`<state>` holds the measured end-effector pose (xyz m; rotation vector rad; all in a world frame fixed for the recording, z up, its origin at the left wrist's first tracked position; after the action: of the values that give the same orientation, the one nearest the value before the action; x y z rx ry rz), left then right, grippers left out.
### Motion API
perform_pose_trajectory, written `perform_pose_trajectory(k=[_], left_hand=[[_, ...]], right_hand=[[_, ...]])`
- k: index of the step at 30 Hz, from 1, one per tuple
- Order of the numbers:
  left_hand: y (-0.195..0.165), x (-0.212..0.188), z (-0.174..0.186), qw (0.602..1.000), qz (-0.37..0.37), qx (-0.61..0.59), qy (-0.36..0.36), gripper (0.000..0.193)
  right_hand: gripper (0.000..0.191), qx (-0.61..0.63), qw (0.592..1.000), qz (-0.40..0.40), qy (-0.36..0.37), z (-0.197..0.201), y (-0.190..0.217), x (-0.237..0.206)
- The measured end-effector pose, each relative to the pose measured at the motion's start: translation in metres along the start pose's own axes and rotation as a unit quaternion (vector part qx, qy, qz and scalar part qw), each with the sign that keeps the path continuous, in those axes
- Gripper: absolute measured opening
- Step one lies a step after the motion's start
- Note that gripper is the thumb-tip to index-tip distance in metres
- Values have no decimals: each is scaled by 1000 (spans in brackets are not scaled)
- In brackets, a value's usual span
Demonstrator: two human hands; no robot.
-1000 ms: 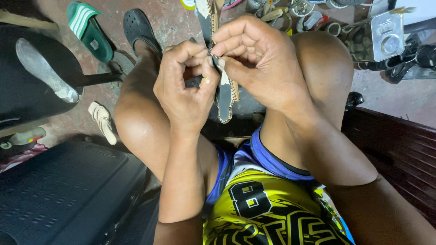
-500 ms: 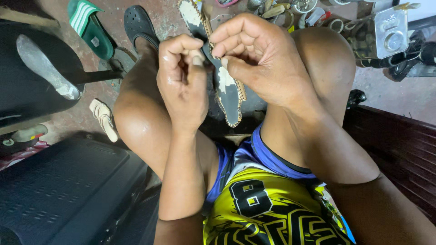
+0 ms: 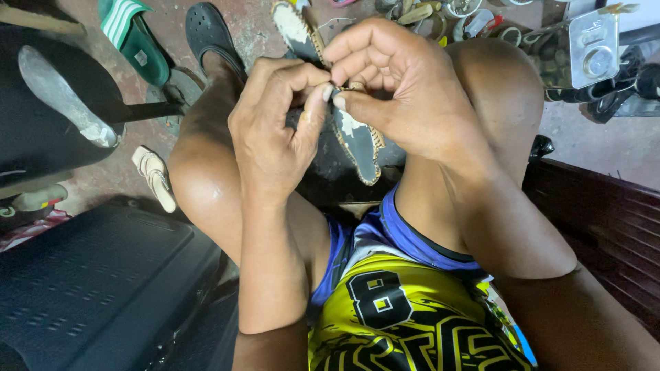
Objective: The person sits on the floor and sews the sole of a beige sandal using a needle and thread. They repeatedly pull the thread through the sole's edge, tightening stitches along the perimeter.
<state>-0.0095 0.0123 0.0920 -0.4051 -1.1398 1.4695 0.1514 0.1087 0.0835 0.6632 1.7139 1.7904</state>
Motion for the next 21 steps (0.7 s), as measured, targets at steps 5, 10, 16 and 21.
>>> perform_pose_trajectory(k=[5, 10, 16, 21], left_hand=[[12, -6, -5, 999, 35, -17, 9, 10], [31, -16, -11, 984, 91, -140, -56, 18], [45, -17, -12, 922, 220, -270, -170, 18], [50, -11, -18, 724, 468, -501, -70, 31]], right_hand=[[36, -20, 1000, 10, 6, -7, 2, 0], [33, 44, 999, -18, -3, -10, 2, -1], [31, 115, 993, -18, -9, -5, 3, 1], [28, 162, 987, -16, -6, -4, 7, -1]])
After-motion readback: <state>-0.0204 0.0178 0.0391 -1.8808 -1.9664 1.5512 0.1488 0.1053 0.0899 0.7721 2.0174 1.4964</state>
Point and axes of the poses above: each hand's wrist, its own x-axis towards the middle knuckle, its own z-axis out of the back of the hand, y = z × x, the point moved 1 cm from there along x, towards the middle knuckle
